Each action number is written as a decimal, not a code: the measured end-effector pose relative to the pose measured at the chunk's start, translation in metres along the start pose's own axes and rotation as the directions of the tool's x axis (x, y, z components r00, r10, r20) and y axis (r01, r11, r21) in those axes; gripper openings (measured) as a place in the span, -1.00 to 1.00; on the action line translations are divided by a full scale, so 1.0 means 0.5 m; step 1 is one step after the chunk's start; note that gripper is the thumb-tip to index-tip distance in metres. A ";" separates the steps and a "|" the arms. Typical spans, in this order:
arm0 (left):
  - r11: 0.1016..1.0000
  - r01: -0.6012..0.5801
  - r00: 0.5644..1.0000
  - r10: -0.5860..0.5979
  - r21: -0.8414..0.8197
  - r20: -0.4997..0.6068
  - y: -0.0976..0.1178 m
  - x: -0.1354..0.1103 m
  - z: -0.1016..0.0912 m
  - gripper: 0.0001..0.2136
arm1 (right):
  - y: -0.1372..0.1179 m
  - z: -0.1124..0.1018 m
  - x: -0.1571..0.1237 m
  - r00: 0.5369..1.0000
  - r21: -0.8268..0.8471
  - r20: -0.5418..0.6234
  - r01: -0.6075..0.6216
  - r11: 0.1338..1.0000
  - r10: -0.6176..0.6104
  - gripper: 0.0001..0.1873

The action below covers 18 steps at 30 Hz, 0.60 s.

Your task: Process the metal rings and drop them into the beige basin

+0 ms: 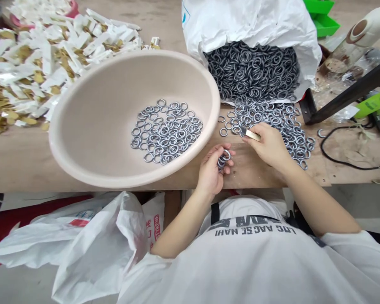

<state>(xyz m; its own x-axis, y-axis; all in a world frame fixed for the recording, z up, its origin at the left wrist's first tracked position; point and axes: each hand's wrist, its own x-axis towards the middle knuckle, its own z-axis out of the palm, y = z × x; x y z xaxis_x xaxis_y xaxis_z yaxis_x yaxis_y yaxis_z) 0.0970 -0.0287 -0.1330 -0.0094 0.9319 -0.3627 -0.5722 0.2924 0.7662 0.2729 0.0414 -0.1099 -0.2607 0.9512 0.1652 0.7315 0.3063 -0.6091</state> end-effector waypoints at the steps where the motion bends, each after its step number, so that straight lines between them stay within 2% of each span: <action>1: 0.999 -0.025 1.000 0.025 0.037 0.012 -0.006 0.005 0.011 -0.68 | 0.002 -0.008 -0.017 0.999 0.171 0.009 -0.037 0.985 0.036 -0.76; 2: 0.995 -0.057 0.998 0.055 0.084 0.035 -0.013 0.008 0.023 -0.68 | 0.002 -0.012 -0.034 0.996 0.346 0.044 -0.088 0.934 0.077 -0.72; 4: 0.972 -0.134 0.987 0.114 0.191 0.114 -0.027 0.013 0.047 -0.67 | -0.002 -0.011 -0.068 0.978 0.611 0.159 -0.205 0.764 0.135 -0.63; 5: 0.956 -0.171 0.979 0.137 0.239 0.152 -0.034 0.014 0.057 -0.66 | -0.004 -0.007 -0.082 0.968 0.682 0.202 -0.249 0.687 0.151 -0.59; 7: 0.929 -0.222 0.967 0.169 0.296 0.193 -0.046 0.015 0.073 -0.63 | -0.008 0.007 -0.102 0.960 0.746 0.200 -0.278 0.605 0.195 -0.54; 12: 0.944 -0.234 0.963 0.192 0.234 0.192 -0.059 0.011 0.092 -0.62 | -0.016 0.029 -0.120 0.946 0.817 -0.030 -0.162 0.553 0.322 -0.58; 14: 0.959 -0.206 0.967 0.169 0.195 0.191 -0.061 0.008 0.094 -0.64 | -0.020 0.025 -0.121 0.953 0.832 -0.059 -0.118 0.543 0.298 -0.64; 18: 0.982 -0.070 0.981 0.036 0.174 0.193 -0.062 0.001 0.096 -0.64 | -0.017 0.008 -0.117 0.988 0.808 -0.036 -0.060 0.587 0.150 -0.65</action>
<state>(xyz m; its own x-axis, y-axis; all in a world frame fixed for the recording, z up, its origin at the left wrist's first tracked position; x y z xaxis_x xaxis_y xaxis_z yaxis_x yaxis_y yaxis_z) 0.1540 -0.0270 -0.1316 0.1288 0.9656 -0.2259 -0.4184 0.2595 0.8704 0.2792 -0.0170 -0.1175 -0.1251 0.9871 0.0997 -0.0640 0.0923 -0.9937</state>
